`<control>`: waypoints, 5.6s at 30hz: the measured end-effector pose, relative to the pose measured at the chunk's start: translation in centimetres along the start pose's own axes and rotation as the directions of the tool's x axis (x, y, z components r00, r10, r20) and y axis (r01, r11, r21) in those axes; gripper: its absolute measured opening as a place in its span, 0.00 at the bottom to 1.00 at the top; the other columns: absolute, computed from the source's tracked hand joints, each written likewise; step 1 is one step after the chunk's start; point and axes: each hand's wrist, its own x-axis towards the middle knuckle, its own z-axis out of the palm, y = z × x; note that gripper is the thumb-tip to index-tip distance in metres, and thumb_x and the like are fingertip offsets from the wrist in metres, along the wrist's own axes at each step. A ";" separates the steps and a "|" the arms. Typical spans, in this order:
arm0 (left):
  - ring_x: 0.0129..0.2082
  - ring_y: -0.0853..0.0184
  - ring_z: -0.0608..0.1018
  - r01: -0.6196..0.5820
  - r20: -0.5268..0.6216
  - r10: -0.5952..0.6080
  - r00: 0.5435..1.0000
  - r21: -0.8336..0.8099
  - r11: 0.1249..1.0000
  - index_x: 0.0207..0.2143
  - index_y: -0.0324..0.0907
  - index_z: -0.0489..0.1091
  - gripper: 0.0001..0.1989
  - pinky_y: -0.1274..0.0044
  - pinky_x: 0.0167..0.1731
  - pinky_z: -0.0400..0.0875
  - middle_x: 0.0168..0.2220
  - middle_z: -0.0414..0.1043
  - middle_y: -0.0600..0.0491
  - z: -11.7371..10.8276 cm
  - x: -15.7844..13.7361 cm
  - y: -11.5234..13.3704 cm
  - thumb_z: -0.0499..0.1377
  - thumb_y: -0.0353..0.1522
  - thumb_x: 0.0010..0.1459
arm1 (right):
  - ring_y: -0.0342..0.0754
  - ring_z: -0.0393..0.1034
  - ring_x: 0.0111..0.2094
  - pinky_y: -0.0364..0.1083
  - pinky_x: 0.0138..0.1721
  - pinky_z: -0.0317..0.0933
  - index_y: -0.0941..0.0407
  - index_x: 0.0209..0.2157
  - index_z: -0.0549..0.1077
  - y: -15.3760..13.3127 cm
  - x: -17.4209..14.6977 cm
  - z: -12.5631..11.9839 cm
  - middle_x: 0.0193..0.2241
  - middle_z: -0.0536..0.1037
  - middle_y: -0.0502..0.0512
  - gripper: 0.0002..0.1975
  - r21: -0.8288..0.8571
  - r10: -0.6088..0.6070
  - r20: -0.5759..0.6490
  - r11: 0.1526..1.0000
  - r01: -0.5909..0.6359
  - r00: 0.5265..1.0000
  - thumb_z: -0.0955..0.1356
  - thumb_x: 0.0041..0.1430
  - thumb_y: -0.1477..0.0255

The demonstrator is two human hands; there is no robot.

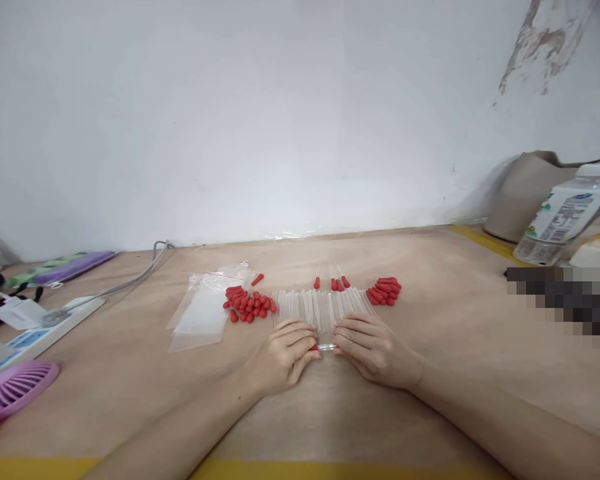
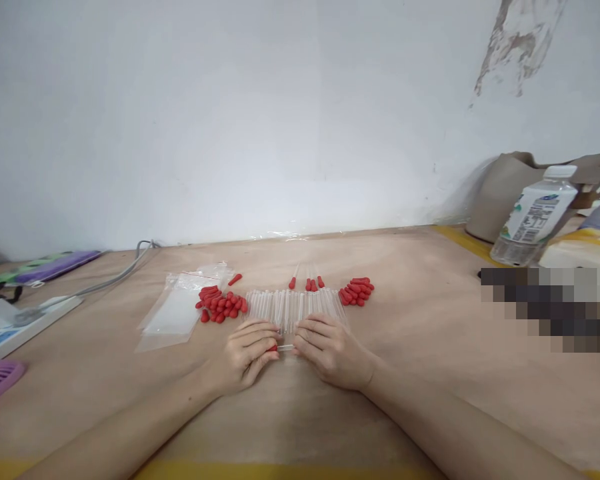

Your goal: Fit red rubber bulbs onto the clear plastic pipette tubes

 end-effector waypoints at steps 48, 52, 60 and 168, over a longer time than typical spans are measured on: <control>0.33 0.67 0.74 0.761 0.132 -0.838 0.529 0.363 0.538 0.31 0.42 0.71 0.10 0.80 0.32 0.65 0.33 0.73 0.52 -3.1 7.5 -11.0 0.55 0.36 0.47 | 0.45 0.60 0.31 0.47 0.35 0.43 0.55 0.31 0.72 2.0 0.2 0.5 0.26 0.73 0.53 0.14 -0.342 0.471 0.038 0.835 -0.431 0.881 0.62 0.54 0.61; 0.30 0.68 0.74 0.752 0.234 -0.818 0.525 0.323 0.575 0.30 0.42 0.72 0.13 0.81 0.29 0.65 0.29 0.74 0.52 -0.3 9.8 -9.3 0.56 0.40 0.46 | 0.45 0.60 0.32 0.47 0.35 0.43 0.56 0.32 0.72 1.7 0.5 0.2 0.26 0.72 0.54 0.18 -0.334 0.456 0.074 0.849 -0.409 0.887 0.61 0.54 0.57; 0.35 0.57 0.74 0.773 0.215 -0.880 0.424 0.421 0.475 0.24 0.39 0.72 0.15 0.71 0.36 0.65 0.28 0.73 0.44 2.5 12.4 -8.1 0.59 0.42 0.39 | 0.46 0.59 0.33 0.48 0.35 0.43 0.54 0.34 0.72 1.8 0.5 0.0 0.27 0.72 0.54 0.19 -0.318 0.465 0.140 0.857 -0.405 0.874 0.60 0.54 0.55; 0.27 0.65 0.73 0.734 0.276 -0.886 0.371 0.497 0.463 0.21 0.41 0.70 0.12 0.79 0.25 0.63 0.23 0.72 0.52 -8.1 2.9 -15.3 0.57 0.41 0.40 | 0.45 0.59 0.31 0.49 0.40 0.46 0.56 0.28 0.71 0.6 2.9 1.8 0.26 0.69 0.53 0.14 -0.244 0.331 0.179 0.927 -0.284 0.926 0.62 0.51 0.60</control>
